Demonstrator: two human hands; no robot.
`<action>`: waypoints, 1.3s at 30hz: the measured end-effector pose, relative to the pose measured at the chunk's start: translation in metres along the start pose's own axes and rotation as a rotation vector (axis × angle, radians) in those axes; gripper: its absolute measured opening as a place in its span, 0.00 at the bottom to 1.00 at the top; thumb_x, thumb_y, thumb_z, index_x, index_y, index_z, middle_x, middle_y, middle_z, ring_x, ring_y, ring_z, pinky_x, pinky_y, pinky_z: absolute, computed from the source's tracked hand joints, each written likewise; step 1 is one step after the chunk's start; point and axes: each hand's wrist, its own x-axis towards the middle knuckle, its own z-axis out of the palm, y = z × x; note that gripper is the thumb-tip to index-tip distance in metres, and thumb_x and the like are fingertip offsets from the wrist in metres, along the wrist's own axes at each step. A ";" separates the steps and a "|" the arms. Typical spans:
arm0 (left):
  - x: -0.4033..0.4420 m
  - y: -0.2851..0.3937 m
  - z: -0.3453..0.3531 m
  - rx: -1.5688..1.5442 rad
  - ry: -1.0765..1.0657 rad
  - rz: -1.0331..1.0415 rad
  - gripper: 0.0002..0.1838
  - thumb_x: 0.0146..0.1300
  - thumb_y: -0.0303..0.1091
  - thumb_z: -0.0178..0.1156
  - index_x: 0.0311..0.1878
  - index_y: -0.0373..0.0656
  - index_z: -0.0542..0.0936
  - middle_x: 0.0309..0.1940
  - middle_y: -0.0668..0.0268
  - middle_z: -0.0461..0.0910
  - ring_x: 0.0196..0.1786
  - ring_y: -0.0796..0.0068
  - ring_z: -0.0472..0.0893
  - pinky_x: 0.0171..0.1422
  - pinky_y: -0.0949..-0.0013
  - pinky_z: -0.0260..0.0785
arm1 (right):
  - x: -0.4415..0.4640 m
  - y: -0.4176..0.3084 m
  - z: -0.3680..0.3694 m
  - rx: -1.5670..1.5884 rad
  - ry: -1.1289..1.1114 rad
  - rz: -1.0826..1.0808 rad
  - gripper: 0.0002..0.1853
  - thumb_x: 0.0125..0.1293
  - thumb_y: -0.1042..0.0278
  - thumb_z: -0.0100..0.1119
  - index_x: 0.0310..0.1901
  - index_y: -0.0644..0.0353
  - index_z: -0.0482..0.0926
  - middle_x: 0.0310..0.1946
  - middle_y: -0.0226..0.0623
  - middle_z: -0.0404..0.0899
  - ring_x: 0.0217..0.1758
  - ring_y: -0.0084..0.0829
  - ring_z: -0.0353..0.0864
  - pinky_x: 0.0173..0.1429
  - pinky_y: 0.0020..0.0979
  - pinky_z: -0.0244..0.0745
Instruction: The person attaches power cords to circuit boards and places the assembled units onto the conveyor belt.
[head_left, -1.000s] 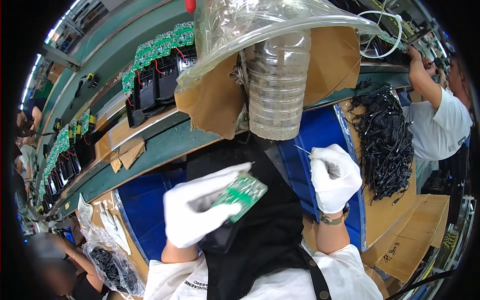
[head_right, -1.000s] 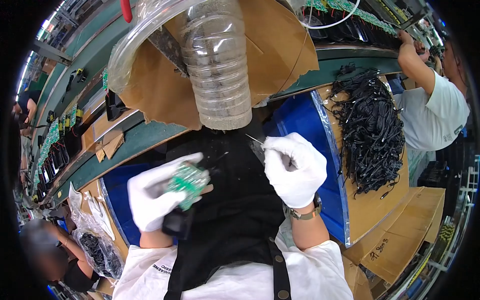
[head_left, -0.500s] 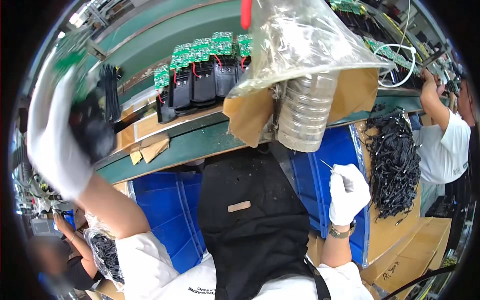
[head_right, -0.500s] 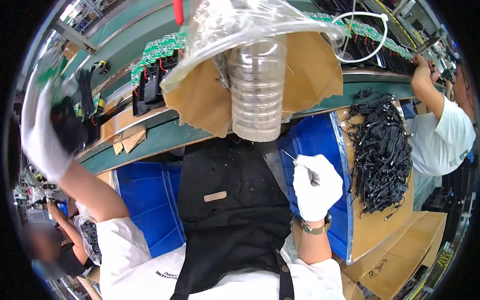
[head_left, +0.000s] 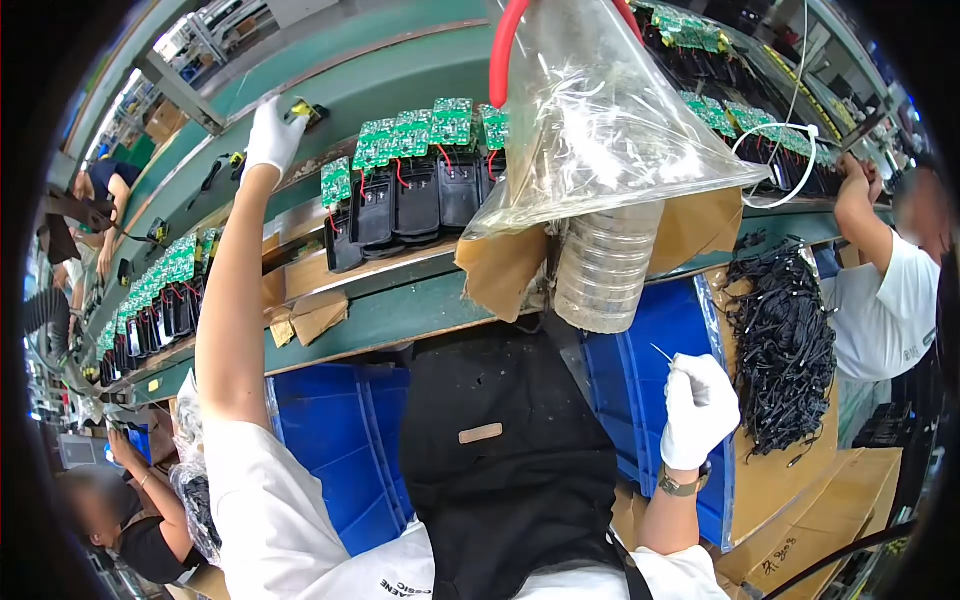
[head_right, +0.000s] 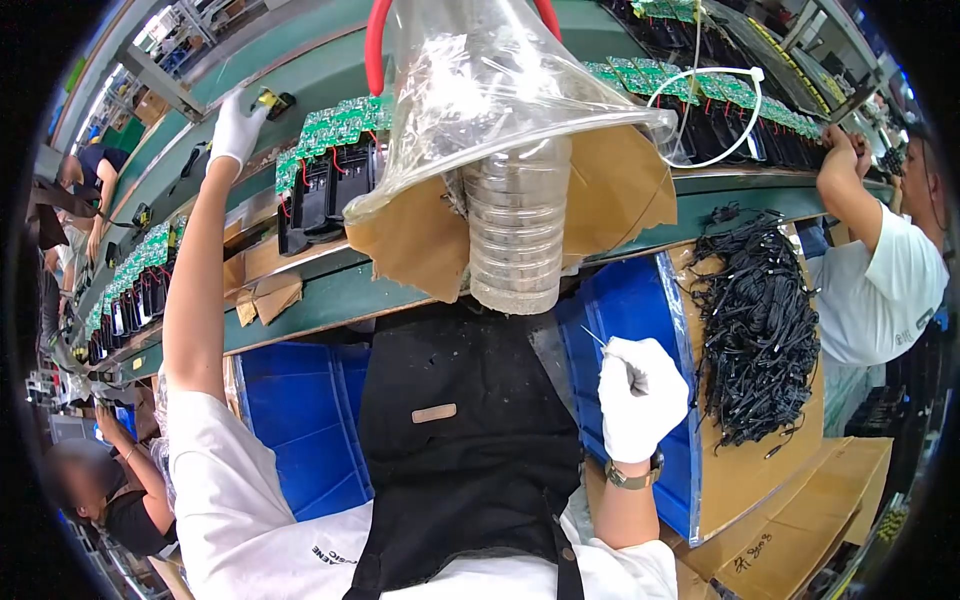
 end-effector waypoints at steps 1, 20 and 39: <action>-0.001 0.002 0.000 -0.004 -0.002 0.003 0.31 0.58 0.43 0.65 0.61 0.35 0.71 0.61 0.40 0.68 0.66 0.44 0.67 0.69 0.59 0.62 | 0.000 0.000 0.000 0.005 0.001 -0.003 0.09 0.55 0.90 0.56 0.34 0.68 0.81 0.23 0.27 0.72 0.22 0.13 0.65 0.25 0.17 0.58; -0.163 0.070 -0.111 -1.083 0.043 -0.416 0.24 0.70 0.33 0.53 0.67 0.40 0.68 0.54 0.61 0.74 0.54 0.73 0.73 0.61 0.69 0.63 | 0.023 0.011 -0.072 -0.536 0.183 -0.269 0.12 0.60 0.81 0.53 0.42 0.63 0.84 0.39 0.41 0.85 0.41 0.31 0.85 0.48 0.28 0.78; -0.269 0.149 -0.138 -1.588 0.107 -0.875 0.27 0.73 0.49 0.50 0.67 0.42 0.65 0.65 0.60 0.70 0.34 0.84 0.69 0.42 0.82 0.67 | 0.087 -0.027 -0.115 -0.652 0.807 -0.343 0.07 0.61 0.77 0.65 0.40 0.69 0.83 0.36 0.37 0.83 0.37 0.26 0.81 0.45 0.25 0.77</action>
